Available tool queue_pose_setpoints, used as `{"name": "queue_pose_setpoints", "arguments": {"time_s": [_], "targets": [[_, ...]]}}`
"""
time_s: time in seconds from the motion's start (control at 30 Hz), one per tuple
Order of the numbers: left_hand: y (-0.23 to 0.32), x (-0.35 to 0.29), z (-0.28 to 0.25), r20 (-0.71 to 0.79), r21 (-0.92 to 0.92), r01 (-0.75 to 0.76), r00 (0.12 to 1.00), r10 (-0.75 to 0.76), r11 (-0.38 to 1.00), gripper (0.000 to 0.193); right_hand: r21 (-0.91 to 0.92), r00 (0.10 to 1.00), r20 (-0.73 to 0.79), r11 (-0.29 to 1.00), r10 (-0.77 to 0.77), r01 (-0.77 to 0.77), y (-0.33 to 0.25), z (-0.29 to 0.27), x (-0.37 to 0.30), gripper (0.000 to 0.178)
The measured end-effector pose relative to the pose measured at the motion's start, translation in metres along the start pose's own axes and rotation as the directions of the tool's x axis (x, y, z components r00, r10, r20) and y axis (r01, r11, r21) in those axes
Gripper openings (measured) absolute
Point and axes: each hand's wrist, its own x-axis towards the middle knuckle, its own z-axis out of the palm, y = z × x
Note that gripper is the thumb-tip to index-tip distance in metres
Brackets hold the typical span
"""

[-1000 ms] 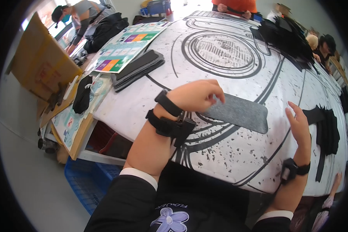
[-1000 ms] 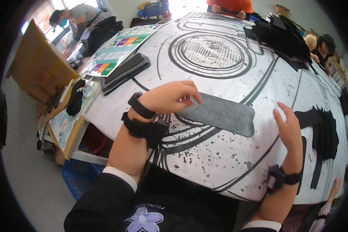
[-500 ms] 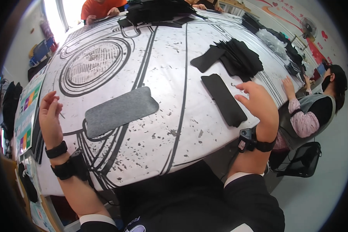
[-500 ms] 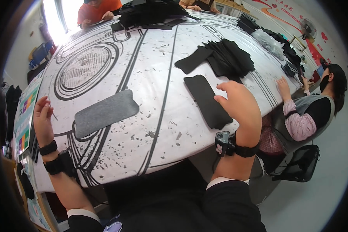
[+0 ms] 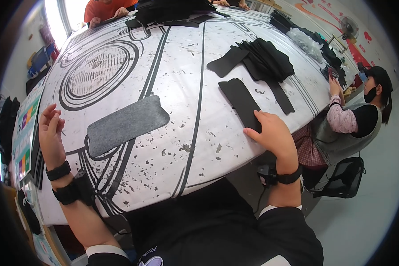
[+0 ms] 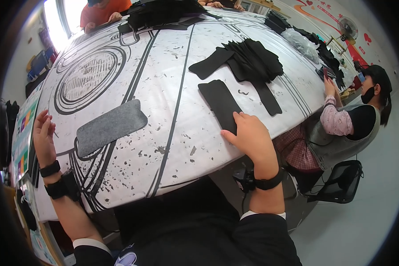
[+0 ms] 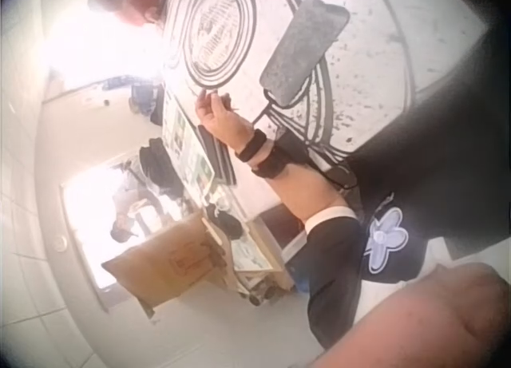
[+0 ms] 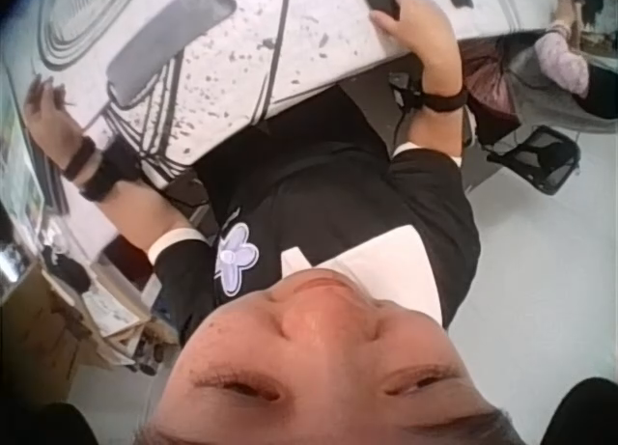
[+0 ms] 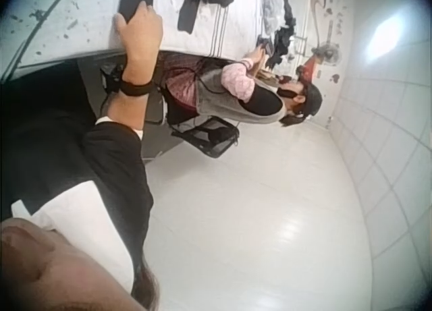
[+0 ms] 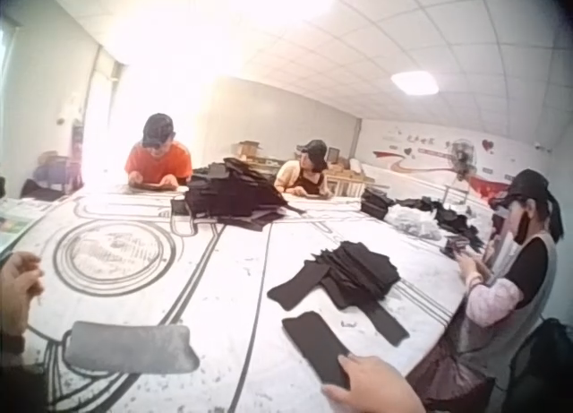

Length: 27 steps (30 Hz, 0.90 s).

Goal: The recorder is aligning and pressing together different layers of a shoe insole or outsole component on a workshop table.

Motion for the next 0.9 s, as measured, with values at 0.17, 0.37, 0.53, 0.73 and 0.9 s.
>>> {"name": "queue_pose_setpoints", "arguments": {"time_s": [0.17, 0.37, 0.53, 0.73, 0.9], "targets": [[-0.001, 0.002, -0.004, 0.047, 0.009, 0.005, 0.999, -0.005, 1.000, 0.026, 0.371, 0.970, -0.164, 0.923, 0.177, -0.106, 0.002, -0.013, 0.008, 0.055], [0.007, -0.004, -0.002, 0.119, -0.074, 0.013, 0.993, -0.004, 0.997, 0.029, 0.854, 0.912, -0.372, 0.448, 0.169, 0.265, -0.059, -0.047, 0.029, 0.036], [0.025, -0.023, 0.031, 0.418, -0.319, -0.020, 0.894, 0.160, 0.948, 0.077, 0.915, 0.918, -0.334, 0.158, -0.212, 0.370, -0.133, -0.069, 0.062, 0.016], [-0.001, -0.026, 0.008, 0.682, -0.480, 0.251, 0.709, 0.178, 0.841, 0.088, 0.964, 0.941, -0.231, 0.072, -0.248, 0.255, -0.190, -0.042, 0.102, 0.016], [0.024, -0.030, 0.024, 0.677, -0.066, 0.138, 0.734, -0.058, 0.988, 0.032, 0.987, 0.977, -0.161, 0.004, -0.140, 0.163, -0.175, -0.005, 0.110, 0.020]]}}
